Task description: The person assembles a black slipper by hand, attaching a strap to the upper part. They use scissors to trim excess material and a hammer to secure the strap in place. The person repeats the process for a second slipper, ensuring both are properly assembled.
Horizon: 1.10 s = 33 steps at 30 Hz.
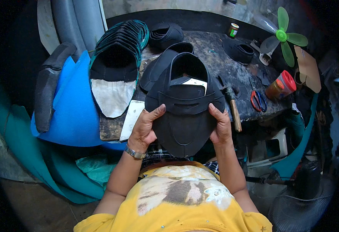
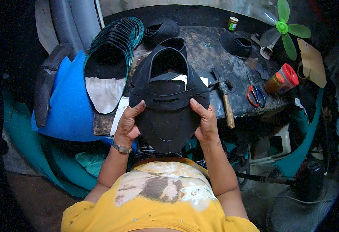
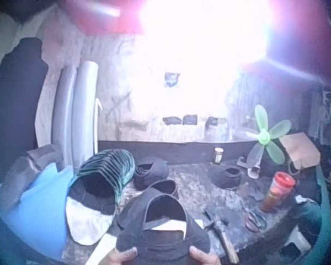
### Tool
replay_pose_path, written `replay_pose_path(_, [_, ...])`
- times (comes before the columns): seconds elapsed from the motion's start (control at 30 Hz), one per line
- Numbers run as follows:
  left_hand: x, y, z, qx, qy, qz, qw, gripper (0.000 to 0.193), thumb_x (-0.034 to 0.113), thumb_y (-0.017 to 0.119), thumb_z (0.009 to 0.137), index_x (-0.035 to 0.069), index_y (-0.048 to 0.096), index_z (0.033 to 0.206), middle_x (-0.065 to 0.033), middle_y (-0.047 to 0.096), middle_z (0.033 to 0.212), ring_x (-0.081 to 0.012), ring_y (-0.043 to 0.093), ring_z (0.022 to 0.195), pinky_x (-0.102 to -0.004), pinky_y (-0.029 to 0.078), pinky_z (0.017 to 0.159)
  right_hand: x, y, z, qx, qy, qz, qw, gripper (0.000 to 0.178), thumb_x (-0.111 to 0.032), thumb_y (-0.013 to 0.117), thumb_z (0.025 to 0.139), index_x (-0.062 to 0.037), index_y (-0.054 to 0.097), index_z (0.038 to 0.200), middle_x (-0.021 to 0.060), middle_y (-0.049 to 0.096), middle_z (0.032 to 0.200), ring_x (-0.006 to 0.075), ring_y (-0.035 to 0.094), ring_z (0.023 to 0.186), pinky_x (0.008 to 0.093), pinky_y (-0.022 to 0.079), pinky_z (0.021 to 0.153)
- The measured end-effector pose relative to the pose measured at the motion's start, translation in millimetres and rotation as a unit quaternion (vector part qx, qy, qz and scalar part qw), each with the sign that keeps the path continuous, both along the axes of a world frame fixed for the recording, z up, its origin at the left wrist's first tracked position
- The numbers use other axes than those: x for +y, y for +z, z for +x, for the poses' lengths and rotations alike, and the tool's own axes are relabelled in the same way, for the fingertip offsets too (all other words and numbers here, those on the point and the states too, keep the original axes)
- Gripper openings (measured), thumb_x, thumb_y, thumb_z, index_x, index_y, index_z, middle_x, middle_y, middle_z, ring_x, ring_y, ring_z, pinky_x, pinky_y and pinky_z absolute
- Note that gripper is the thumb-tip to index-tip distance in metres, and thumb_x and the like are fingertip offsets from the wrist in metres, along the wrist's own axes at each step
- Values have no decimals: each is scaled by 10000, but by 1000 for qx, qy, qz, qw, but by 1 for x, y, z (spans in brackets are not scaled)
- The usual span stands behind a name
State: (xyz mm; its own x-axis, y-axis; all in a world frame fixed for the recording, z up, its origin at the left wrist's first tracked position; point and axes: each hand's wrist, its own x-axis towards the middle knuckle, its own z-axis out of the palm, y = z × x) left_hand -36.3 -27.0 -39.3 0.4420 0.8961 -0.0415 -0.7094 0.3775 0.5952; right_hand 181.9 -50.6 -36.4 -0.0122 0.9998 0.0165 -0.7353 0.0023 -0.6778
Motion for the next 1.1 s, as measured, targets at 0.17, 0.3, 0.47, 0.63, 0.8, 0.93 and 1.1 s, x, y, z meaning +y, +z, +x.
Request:
replay_pose_path(0.17, [8,0,2,-19,-14,-43,999,422,167,697,849,24,568,1225,-140,625,1190,-277,613,1076,-461,506,937,-1,-3,-2,76,19,-25,997,296,-90,635,871,2,604,1151,157,667,1083,261,655,998,428,533,898])
replay_pose_path(0.3, [8,-9,6,-64,0,-48,997,409,194,705,844,29,590,1200,-137,628,1190,-282,607,1086,-463,499,939,-2,-8,-7,140,59,-33,988,322,-111,622,887,3,582,1185,167,646,1136,285,643,1024,450,521,912])
replay_pose_path(0.47, [8,-9,2,-54,-1,-24,998,415,218,715,835,41,603,1194,-126,632,1192,-276,602,1099,-452,494,940,0,-6,-5,113,58,-18,992,335,-140,625,890,-14,582,1197,149,647,1143,277,639,1031,451,510,924])
replay_pose_path(0.63, [8,-4,-8,11,16,28,999,411,213,706,842,43,601,1201,-127,642,1171,-269,589,1121,-449,473,971,7,2,0,-9,46,-13,999,336,-174,664,863,-31,611,1163,136,668,1089,244,659,976,412,534,884])
replay_pose_path(0.8, [9,-12,-2,-67,-12,-48,997,403,219,683,862,27,595,1206,-139,629,1192,-278,581,1133,-462,449,995,11,5,0,59,65,-27,996,339,-240,633,898,-22,611,1156,136,673,1077,219,670,939,360,558,826])
replay_pose_path(0.93, [11,-14,-10,-102,-35,-36,994,417,237,658,882,10,578,1222,-167,598,1235,-309,559,1161,-500,428,1005,13,10,12,-106,-156,-33,982,313,-180,518,962,-25,560,1231,140,625,1171,190,633,991,323,522,842])
replay_pose_path(1.1, [15,-13,-19,-74,-6,-33,997,442,259,659,880,6,572,1231,-180,590,1246,-335,554,1166,-525,422,1001,6,19,18,-398,-315,209,836,314,-73,473,943,-32,574,1238,122,588,1255,185,563,1131,306,417,948])
